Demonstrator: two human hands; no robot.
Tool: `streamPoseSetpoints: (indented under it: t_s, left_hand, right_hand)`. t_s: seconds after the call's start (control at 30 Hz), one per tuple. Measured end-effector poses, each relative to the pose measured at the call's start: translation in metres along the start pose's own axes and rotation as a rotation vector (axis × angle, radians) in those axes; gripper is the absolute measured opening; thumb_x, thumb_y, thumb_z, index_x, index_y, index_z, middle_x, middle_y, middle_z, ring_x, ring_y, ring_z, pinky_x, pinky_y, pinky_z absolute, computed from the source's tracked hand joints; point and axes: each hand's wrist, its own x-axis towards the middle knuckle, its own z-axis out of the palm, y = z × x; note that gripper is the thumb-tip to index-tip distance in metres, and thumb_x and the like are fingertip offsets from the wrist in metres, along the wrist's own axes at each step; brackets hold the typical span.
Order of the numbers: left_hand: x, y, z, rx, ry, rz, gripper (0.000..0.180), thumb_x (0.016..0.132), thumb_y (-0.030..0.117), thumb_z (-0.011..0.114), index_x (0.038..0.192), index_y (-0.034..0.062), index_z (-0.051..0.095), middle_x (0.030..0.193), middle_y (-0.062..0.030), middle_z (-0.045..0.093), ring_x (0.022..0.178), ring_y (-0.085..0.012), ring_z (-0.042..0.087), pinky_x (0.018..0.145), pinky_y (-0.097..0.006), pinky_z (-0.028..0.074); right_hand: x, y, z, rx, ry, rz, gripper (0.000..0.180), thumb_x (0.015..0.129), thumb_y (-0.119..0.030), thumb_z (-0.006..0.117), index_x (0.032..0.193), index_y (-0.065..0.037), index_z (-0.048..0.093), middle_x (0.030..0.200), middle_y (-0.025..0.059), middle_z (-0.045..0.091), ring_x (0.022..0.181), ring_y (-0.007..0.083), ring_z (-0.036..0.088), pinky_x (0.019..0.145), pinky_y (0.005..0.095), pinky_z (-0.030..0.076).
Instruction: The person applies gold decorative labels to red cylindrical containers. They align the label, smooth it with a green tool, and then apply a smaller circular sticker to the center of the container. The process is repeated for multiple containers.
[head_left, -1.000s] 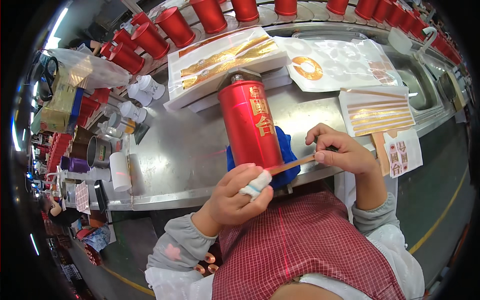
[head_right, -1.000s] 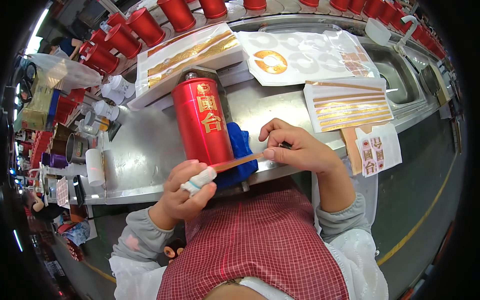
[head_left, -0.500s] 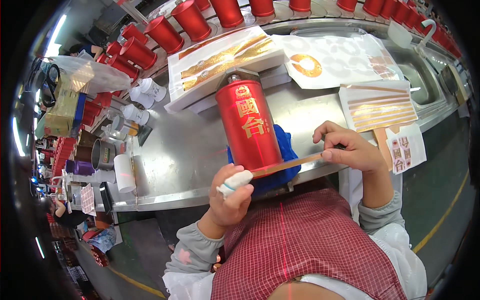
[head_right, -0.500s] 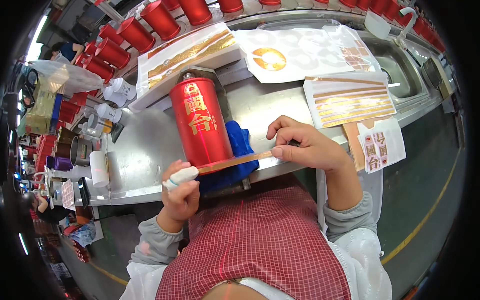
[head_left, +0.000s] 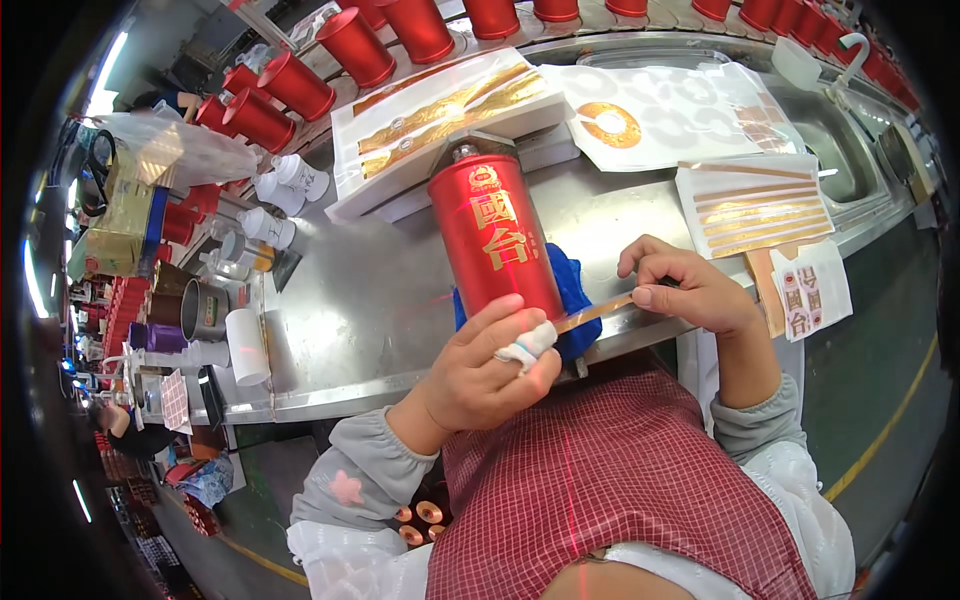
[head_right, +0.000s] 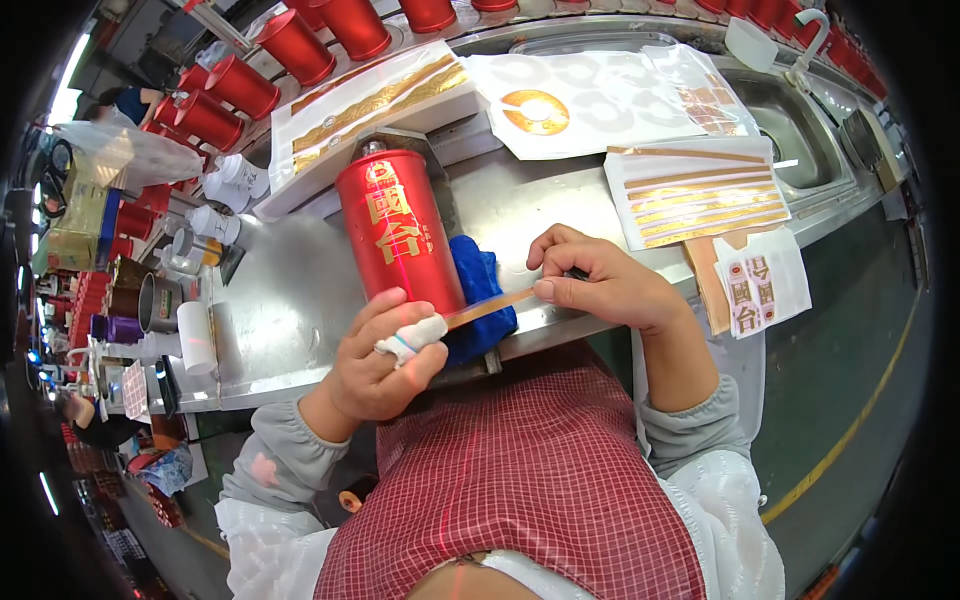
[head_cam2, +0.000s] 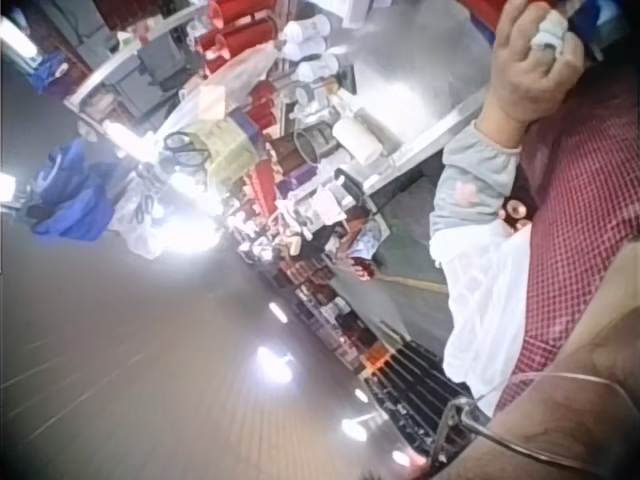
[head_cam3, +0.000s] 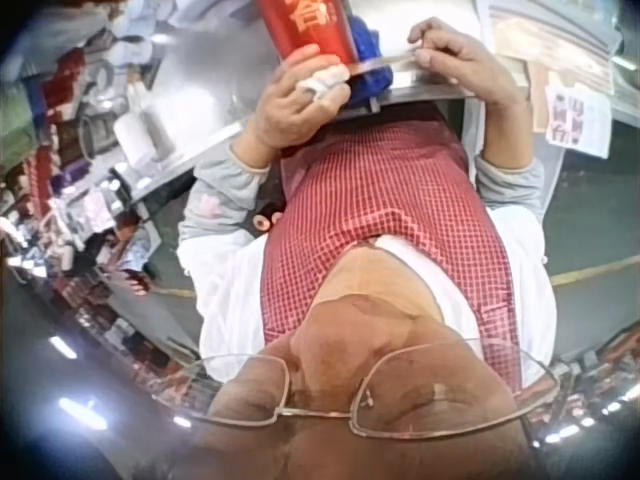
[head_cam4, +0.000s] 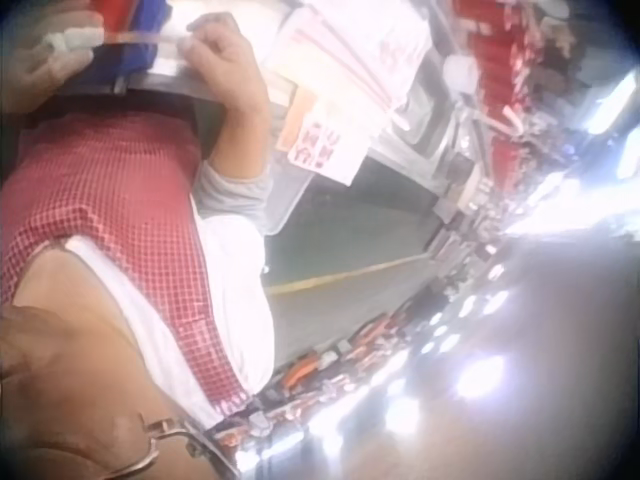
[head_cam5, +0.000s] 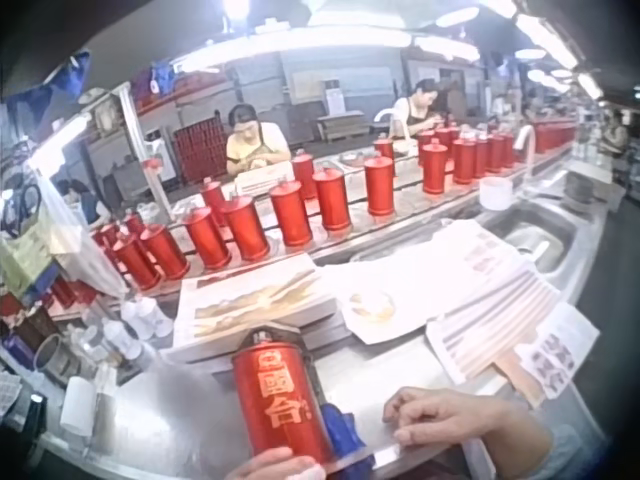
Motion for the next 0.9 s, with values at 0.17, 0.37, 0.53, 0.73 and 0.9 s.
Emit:
streamPoseSetpoints:
  t_s: [0.17,0.37,0.53,0.73,0.9]
  left_hand:
    - [-0.023,0.007,-0.009,0.06,0.117,-0.081,0.022,0.073,0.002,0.071,0.093,0.0107,0.066,0.101,-0.0106,0.065,0.105,-0.0293,0.059,0.095,-0.05,0.047]
    - [-0.015,0.004,-0.008,0.149,0.038,0.01,0.016,0.076,0.013,0.07,0.09,0.0181,0.065,0.091,0.0035,0.066,0.105,-0.0208,0.054,0.083,-0.036,0.047]
    - [-0.004,0.0,-0.003,0.313,0.012,0.115,0.016,0.071,0.016,0.069,0.083,0.0242,0.062,0.089,0.0098,0.06,0.098,-0.0165,0.05,0.073,-0.03,0.041]
    - [-0.004,0.005,-0.002,0.361,-0.039,0.099,0.022,0.064,0.015,0.07,0.081,0.0257,0.061,0.091,0.0085,0.056,0.095,-0.0158,0.047,0.075,-0.029,0.042]
    - [-0.002,0.002,-0.001,0.314,-0.068,0.143,0.02,0.066,0.013,0.069,0.081,0.0243,0.063,0.094,0.0057,0.053,0.094,-0.0158,0.047,0.075,-0.029,0.042]
  right_hand:
    - [-0.007,-0.009,-0.006,-0.036,-0.01,-0.096,0.022,0.09,-0.022,0.065,0.081,-0.004,0.06,0.107,0.0038,0.05,0.092,0.0106,0.046,0.081,0.0245,0.038]
    - [-0.006,-0.002,-0.005,-0.058,0.022,-0.009,0.023,0.091,-0.023,0.064,0.081,-0.003,0.06,0.107,0.0042,0.052,0.094,0.0117,0.047,0.082,0.0253,0.038]
    - [-0.005,0.001,-0.006,-0.047,0.03,-0.008,0.023,0.091,-0.023,0.063,0.082,-0.002,0.06,0.106,0.0045,0.052,0.094,0.0125,0.047,0.082,0.0257,0.039]
    - [-0.001,0.003,-0.006,-0.044,0.032,-0.018,0.023,0.091,-0.023,0.063,0.083,-0.001,0.06,0.104,0.0043,0.052,0.092,0.0126,0.048,0.08,0.0257,0.04]
    - [0.0,0.006,-0.006,-0.02,0.02,0.014,0.022,0.091,-0.022,0.063,0.084,-0.001,0.061,0.103,0.0041,0.052,0.092,0.0131,0.048,0.081,0.026,0.041]
